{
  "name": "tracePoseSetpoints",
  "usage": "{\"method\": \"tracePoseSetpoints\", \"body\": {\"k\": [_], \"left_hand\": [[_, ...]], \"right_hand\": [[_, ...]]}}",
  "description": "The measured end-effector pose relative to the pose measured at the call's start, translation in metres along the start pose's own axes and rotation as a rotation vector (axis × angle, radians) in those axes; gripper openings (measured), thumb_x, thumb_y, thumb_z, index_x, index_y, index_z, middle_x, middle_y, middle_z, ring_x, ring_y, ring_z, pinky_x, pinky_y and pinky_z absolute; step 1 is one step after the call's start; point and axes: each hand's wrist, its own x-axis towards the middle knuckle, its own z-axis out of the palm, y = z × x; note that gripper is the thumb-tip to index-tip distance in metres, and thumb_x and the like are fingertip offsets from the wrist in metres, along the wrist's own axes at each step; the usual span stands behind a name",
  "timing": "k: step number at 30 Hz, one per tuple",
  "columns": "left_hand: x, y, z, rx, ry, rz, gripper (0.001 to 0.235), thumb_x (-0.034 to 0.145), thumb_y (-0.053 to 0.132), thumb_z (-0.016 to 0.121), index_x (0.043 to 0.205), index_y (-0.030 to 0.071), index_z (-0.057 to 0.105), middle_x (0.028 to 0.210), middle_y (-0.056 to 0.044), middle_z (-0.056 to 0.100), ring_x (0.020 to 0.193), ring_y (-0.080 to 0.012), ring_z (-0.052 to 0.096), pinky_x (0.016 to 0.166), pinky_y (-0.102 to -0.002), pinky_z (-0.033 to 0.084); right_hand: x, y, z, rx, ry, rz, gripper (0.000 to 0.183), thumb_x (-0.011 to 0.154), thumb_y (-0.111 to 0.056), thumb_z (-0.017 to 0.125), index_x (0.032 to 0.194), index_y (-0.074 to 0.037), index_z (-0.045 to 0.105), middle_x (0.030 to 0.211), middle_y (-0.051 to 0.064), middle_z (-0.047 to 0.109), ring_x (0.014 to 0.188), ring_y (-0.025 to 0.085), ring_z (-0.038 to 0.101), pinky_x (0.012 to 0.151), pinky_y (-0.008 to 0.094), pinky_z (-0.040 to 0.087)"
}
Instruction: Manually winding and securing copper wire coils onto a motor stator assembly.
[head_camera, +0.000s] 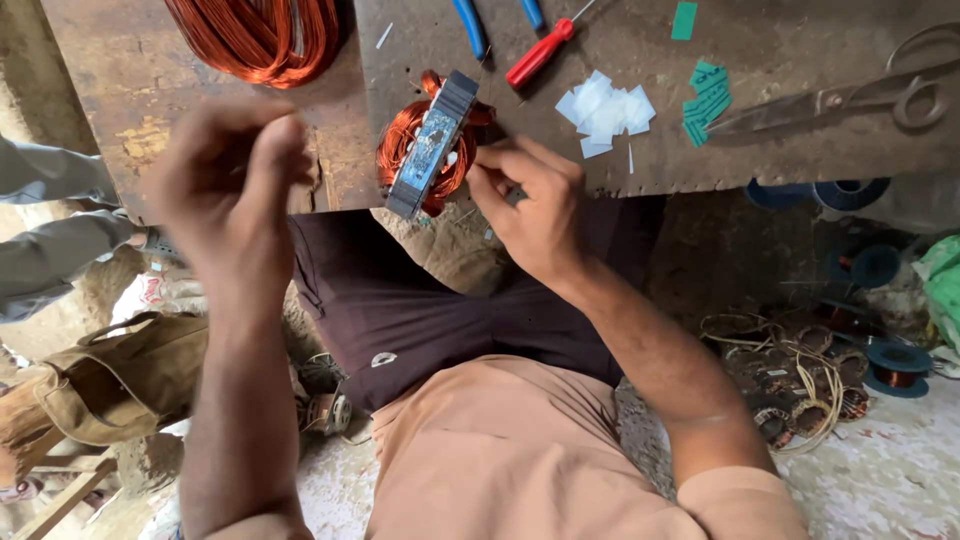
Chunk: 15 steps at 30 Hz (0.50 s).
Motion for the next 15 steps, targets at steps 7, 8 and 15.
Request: {"method": "tracePoseSetpoints", "body": {"k": [7,8,15], "left_hand": [[0.016,-0.039,0.016,0.105,-0.183,-0.098,0.008,0.109,0.01,0.073,0.111,0.002,0.072,0.092,-0.004,0.073,0.079,-0.0082,0.068,0.069,-0.023,0.056],[0.018,-0.04,0.018,0.139,-0.202,-0.103,0.01,0.108,0.011,0.073,0.111,0.002,0.072,0.091,-0.004,0.073,0.078,-0.0078,0.067,0.068,-0.022,0.055],[0.033,-0.032,0.029,0.237,-0.305,-0.111,0.017,0.107,0.018,0.073,0.109,0.0,0.073,0.086,-0.004,0.073,0.068,-0.0067,0.064,0.059,-0.023,0.05]], "right_hand": [[0.0,0.006,0.003,-0.008,-0.059,-0.038,0.008,0.092,0.003,0.075,0.098,0.005,0.07,0.087,0.008,0.068,0.068,0.011,0.064,0.059,0.027,0.053],[0.001,0.004,0.003,-0.022,-0.074,-0.035,0.008,0.091,0.002,0.076,0.097,0.004,0.071,0.084,0.008,0.067,0.066,0.011,0.062,0.058,0.028,0.051],[0.003,0.002,0.003,-0.044,-0.078,-0.01,0.01,0.088,-0.001,0.077,0.091,0.002,0.068,0.078,0.007,0.064,0.06,0.014,0.061,0.056,0.03,0.049]]}}
